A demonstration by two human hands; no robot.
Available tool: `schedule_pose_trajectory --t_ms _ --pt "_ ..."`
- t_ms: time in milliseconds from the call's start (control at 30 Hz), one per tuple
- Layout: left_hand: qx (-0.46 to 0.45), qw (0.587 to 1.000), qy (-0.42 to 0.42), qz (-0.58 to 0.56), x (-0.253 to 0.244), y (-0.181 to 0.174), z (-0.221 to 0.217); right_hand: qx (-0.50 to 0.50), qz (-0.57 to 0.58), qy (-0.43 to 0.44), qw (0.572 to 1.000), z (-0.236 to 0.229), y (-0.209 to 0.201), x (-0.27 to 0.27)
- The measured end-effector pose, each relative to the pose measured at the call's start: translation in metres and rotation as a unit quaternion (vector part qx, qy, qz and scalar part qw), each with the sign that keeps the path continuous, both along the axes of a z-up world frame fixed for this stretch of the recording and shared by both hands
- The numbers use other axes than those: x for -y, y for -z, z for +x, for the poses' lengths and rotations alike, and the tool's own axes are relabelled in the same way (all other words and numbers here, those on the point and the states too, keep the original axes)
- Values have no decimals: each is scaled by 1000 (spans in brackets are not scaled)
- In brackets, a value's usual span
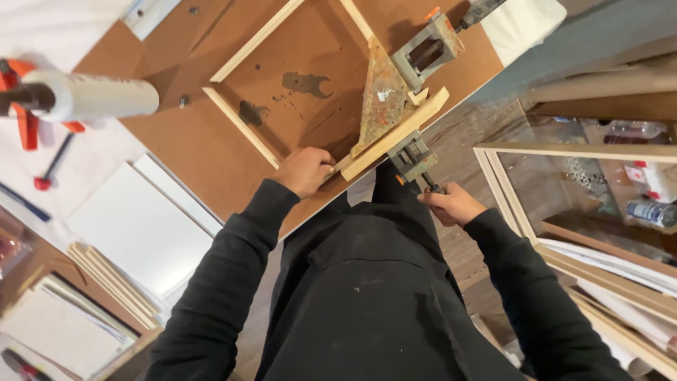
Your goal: The recorder is assembling a wooden picture frame using a corner clamp, wood glue, and a hammer with small nails.
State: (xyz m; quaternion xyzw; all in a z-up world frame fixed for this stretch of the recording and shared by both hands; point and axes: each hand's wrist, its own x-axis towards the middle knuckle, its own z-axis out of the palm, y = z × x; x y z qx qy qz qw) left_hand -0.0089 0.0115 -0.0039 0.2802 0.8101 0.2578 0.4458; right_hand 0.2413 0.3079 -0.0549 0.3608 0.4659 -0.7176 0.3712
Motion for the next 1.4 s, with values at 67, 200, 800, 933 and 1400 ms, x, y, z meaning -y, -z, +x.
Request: schedule_pose_trajectory --t_ms 67,200,800,933,1400 --pt "4 1000 8 -17 -5 1 -1 -5 107 -47 993 -6 -6 8" --pt "36 997 9 -70 -11 -4 -1 -39 337 -146 929 -6 -7 18" --pt "58 995 -6 -85 -14 -16 -9 -158 636 -159 739 -9 -68 66" --pt "69 993 -2 -100 -14 -15 -10 -248 632 -158 717 -54 -104 65" --pt "67 990 4 -120 -18 -7 -15 -403 630 -42 662 -112 -87 67"
